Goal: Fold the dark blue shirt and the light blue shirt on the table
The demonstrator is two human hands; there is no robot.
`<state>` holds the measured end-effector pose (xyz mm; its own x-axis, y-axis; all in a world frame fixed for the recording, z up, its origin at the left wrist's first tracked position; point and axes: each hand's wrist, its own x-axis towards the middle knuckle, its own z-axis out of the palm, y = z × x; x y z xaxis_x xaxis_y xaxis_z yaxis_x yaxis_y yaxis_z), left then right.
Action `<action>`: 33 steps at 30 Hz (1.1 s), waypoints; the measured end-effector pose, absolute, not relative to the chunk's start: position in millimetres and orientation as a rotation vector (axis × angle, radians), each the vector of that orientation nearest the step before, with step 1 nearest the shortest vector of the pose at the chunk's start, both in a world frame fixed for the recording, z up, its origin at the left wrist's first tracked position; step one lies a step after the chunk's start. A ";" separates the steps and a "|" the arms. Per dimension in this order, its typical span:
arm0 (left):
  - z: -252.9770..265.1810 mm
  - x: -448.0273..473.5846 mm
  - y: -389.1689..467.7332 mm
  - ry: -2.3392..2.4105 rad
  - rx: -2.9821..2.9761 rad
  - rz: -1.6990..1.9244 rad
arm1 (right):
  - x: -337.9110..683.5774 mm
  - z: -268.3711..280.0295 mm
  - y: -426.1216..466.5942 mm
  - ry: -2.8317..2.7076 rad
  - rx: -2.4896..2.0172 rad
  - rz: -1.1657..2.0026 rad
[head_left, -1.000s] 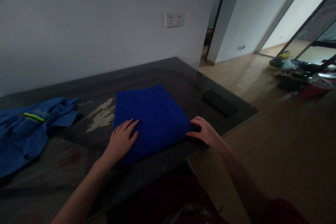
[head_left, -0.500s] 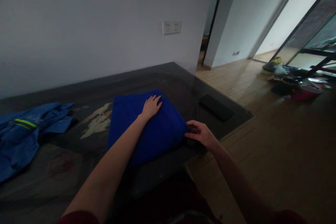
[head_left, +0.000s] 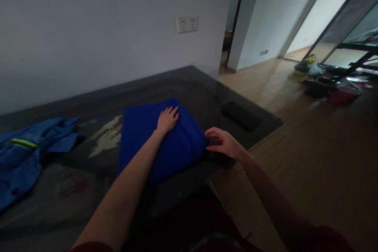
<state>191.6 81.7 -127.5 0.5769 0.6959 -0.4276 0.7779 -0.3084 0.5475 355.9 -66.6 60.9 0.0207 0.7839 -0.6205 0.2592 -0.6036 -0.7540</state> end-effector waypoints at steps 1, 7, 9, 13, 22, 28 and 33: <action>-127.1 191.6 81.6 1.171 2.070 -0.142 | 356.9 61.5 -66.2 -1.066 -1.862 1.622; -123.2 191.5 81.1 1.175 2.069 -0.148 | 357.5 63.2 -64.1 -1.108 -1.811 1.651; -122.3 191.5 80.8 1.180 2.070 -0.149 | 356.1 63.4 -63.9 -1.130 -1.820 1.602; -122.6 192.0 80.3 1.179 2.077 -0.151 | 352.6 63.7 -63.7 -1.163 -1.824 1.535; -128.3 192.2 79.8 1.194 2.058 -0.135 | 357.3 59.9 -66.4 -1.214 -1.873 1.593; -129.4 192.1 79.4 1.205 2.071 -0.127 | 357.8 57.9 -71.3 -1.218 -2.015 1.610; -128.9 191.9 79.1 1.200 2.065 -0.125 | 351.5 50.1 -73.1 -0.987 -1.980 1.670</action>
<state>191.9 79.1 -128.9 0.5590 0.7148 -0.4203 0.7860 -0.2953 0.5432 351.5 -73.1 50.1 0.0534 0.7093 -0.7028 0.2736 -0.6873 -0.6729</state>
